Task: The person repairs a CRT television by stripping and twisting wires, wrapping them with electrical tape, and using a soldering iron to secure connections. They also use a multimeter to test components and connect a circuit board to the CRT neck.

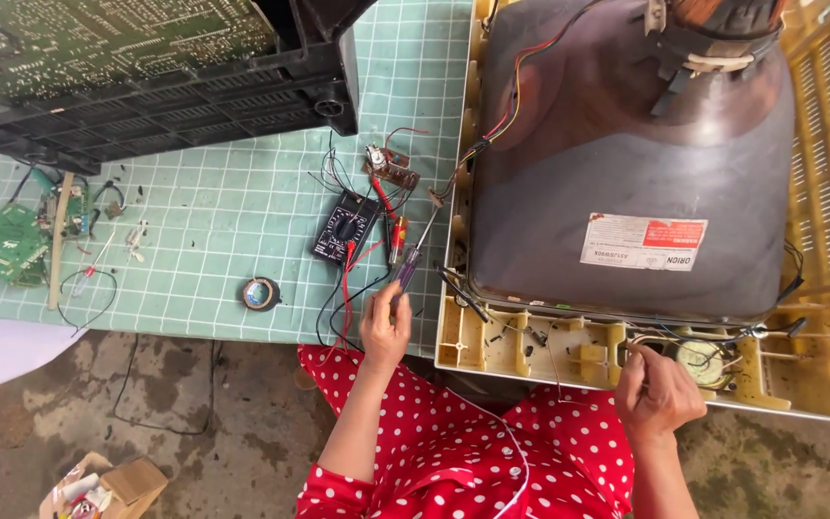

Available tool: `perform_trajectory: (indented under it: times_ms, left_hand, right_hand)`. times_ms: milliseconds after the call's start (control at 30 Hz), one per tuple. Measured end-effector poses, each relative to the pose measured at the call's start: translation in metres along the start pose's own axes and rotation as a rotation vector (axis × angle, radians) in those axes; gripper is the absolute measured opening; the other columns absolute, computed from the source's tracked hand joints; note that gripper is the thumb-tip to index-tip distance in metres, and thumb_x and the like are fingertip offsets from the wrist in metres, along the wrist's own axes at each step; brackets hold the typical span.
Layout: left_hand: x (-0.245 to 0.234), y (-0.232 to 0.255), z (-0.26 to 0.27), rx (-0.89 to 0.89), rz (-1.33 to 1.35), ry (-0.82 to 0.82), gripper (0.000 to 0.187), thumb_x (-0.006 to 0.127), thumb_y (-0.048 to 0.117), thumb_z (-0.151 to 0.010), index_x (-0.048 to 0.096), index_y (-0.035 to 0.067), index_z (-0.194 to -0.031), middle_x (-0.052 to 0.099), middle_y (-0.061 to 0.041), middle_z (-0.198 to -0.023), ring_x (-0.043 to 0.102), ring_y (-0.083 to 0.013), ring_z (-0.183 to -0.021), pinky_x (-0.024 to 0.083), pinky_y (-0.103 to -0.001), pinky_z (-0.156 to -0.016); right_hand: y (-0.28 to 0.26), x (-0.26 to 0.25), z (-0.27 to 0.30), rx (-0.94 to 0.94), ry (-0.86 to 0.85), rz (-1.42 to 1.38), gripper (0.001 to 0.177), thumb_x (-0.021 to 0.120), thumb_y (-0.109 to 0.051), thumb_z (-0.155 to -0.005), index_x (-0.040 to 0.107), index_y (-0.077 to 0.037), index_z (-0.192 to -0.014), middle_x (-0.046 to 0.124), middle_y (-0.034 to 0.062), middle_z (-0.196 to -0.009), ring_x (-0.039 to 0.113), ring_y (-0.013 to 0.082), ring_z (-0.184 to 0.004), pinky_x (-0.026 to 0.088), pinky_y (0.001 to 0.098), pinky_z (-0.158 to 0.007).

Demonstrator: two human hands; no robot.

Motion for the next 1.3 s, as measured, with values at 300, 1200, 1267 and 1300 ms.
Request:
perform_trajectory:
  times_ms: [300,1200,1267,1300]
  left_hand:
    - [0.032,0.036,-0.039,-0.077,0.472,-0.036,0.052,0.075,0.036,-0.092,0.067,-0.002,-0.127,0.072,-0.018,-0.100,0.071,-0.0242,-0.076,0.059,-0.030,-0.060]
    - [0.017,0.068,-0.028,-0.246,0.307,-0.194,0.041,0.064,-0.005,-0.097,0.048,-0.004,-0.135,0.063,-0.018,-0.123,0.062,-0.0196,-0.085,0.051,-0.029,-0.073]
    - [0.010,0.068,-0.036,-0.131,0.255,-0.110,0.040,0.061,-0.009,-0.097,0.047,-0.007,-0.134,0.063,-0.021,-0.116,0.061,-0.0207,-0.079,0.053,-0.030,-0.070]
    - [0.004,0.071,-0.039,-0.020,0.200,-0.026,0.038,0.058,-0.013,-0.097,0.047,-0.010,-0.133,0.063,-0.023,-0.110,0.060,-0.0216,-0.073,0.054,-0.031,-0.068]
  right_hand:
    - [0.010,-0.003,-0.006,-0.113,-0.025,-0.069,0.009,0.073,-0.009,-0.097,0.077,-0.009,-0.090,0.059,0.0081,-0.063,0.060,0.0295,-0.055,0.053,0.0369,-0.062]
    - [0.101,-0.080,-0.068,0.463,-0.262,0.011,0.025,0.076,-0.008,-0.094,0.074,0.004,-0.116,0.071,0.0110,-0.095,0.062,0.0201,-0.074,0.048,0.0309,-0.065]
    - [0.080,-0.077,-0.075,0.429,-0.209,-0.140,0.024,0.075,0.000,-0.090,0.073,0.005,-0.113,0.072,0.0128,-0.094,0.062,0.0196,-0.072,0.049,0.0298,-0.065]
    - [0.069,-0.076,-0.079,0.392,-0.159,-0.290,0.024,0.074,0.009,-0.087,0.072,0.007,-0.111,0.072,0.0146,-0.092,0.061,0.0193,-0.071,0.050,0.0286,-0.065]
Point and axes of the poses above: each hand's wrist, its own z-axis away from the middle knuckle, its own x-axis out of the palm, y = z × x, the point moved 5 cm from there along -z, towards the middle knuckle
